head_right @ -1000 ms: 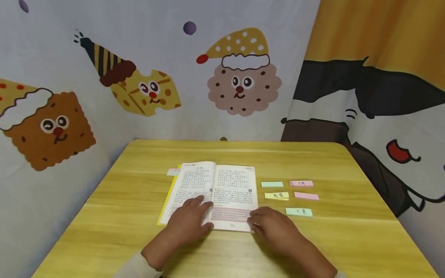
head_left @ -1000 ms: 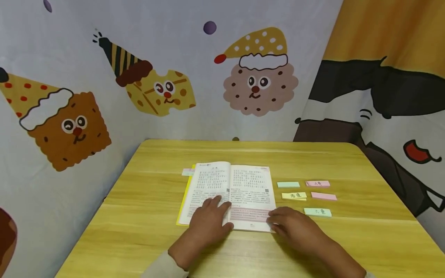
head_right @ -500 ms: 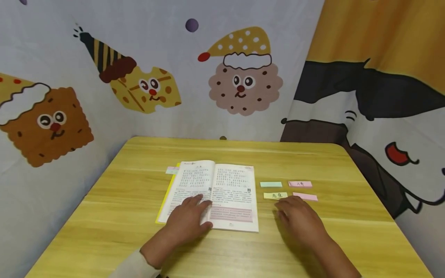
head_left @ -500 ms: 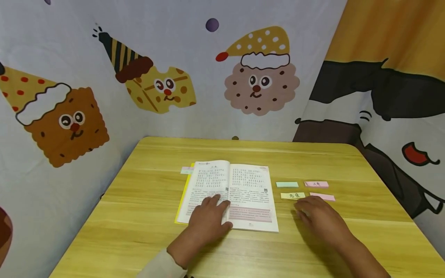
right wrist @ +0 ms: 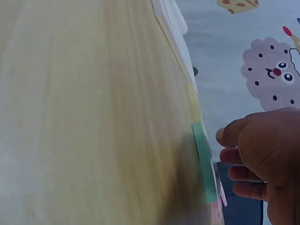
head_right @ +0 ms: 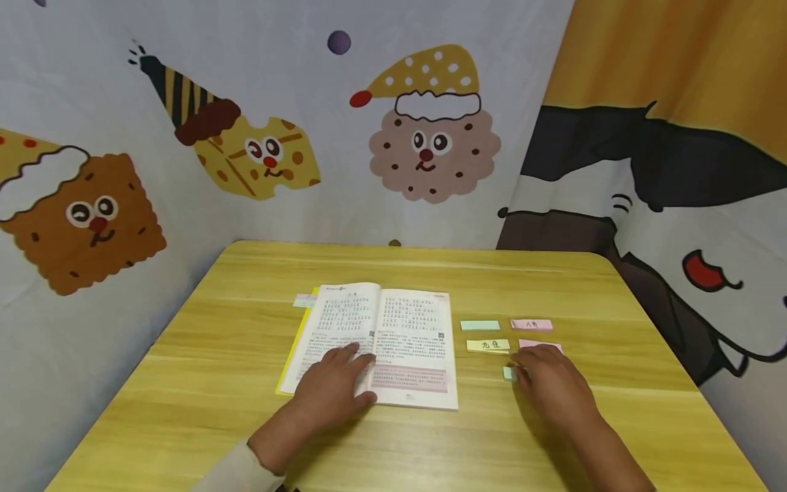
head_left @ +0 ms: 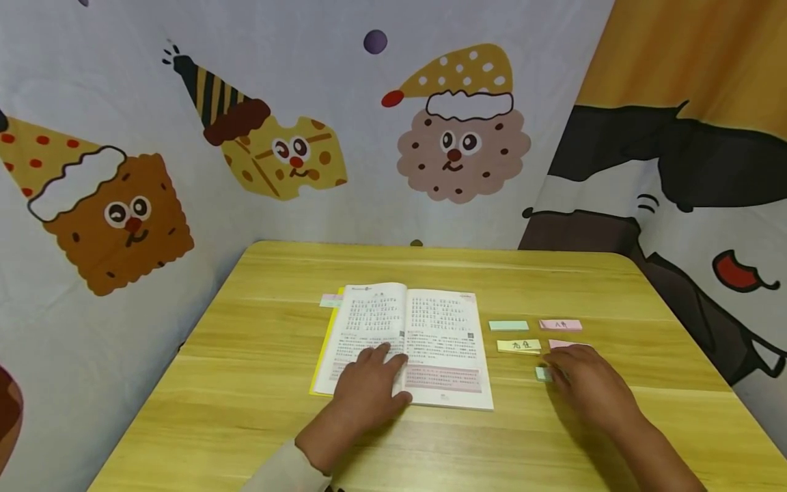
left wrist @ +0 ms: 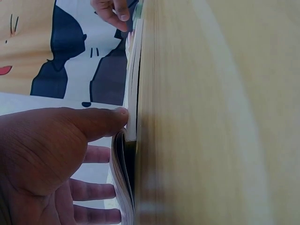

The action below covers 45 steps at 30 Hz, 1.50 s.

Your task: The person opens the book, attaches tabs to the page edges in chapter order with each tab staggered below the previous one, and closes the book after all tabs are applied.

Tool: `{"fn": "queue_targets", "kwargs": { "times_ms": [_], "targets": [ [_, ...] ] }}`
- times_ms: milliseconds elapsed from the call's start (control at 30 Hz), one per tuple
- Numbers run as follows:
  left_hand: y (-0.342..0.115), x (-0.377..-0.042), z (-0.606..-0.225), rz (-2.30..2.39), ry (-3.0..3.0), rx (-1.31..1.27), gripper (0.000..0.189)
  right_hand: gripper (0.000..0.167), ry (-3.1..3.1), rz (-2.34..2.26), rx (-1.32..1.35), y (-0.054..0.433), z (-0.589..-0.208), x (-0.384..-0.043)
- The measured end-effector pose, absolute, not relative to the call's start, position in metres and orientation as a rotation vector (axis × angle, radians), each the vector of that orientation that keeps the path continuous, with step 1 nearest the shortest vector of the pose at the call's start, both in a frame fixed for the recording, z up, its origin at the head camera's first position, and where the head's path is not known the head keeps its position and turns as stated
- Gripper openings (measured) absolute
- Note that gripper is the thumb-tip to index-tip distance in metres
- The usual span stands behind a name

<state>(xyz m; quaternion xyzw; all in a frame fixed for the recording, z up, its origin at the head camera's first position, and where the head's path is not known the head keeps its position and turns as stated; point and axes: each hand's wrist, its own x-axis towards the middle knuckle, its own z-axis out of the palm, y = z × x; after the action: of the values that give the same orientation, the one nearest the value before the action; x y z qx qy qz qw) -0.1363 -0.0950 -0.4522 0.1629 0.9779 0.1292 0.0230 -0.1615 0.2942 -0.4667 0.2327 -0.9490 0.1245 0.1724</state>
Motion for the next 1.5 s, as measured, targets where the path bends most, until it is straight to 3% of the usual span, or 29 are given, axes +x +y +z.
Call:
{"fn": "queue_targets", "kwargs": {
  "times_ms": [533,800,1400,1500],
  "targets": [
    [-0.095,-0.138,-0.454,0.386,3.029,0.503,0.06,0.013,-2.802,0.339,0.601,0.297,-0.471,-0.164],
    [-0.095,-0.138,-0.454,0.382,3.028,0.495,0.06,0.019,-2.755,0.362,0.592,0.295,-0.469,-0.163],
    [-0.094,-0.138,-0.455,0.372,3.039,0.508,0.061,0.002,-2.952,0.515,0.418,0.278,-0.442,-0.163],
    [-0.095,-0.137,-0.455,0.379,3.038,0.506,0.06,0.006,-2.928,0.562,0.459,0.272,-0.44,-0.17]
  ]
}}
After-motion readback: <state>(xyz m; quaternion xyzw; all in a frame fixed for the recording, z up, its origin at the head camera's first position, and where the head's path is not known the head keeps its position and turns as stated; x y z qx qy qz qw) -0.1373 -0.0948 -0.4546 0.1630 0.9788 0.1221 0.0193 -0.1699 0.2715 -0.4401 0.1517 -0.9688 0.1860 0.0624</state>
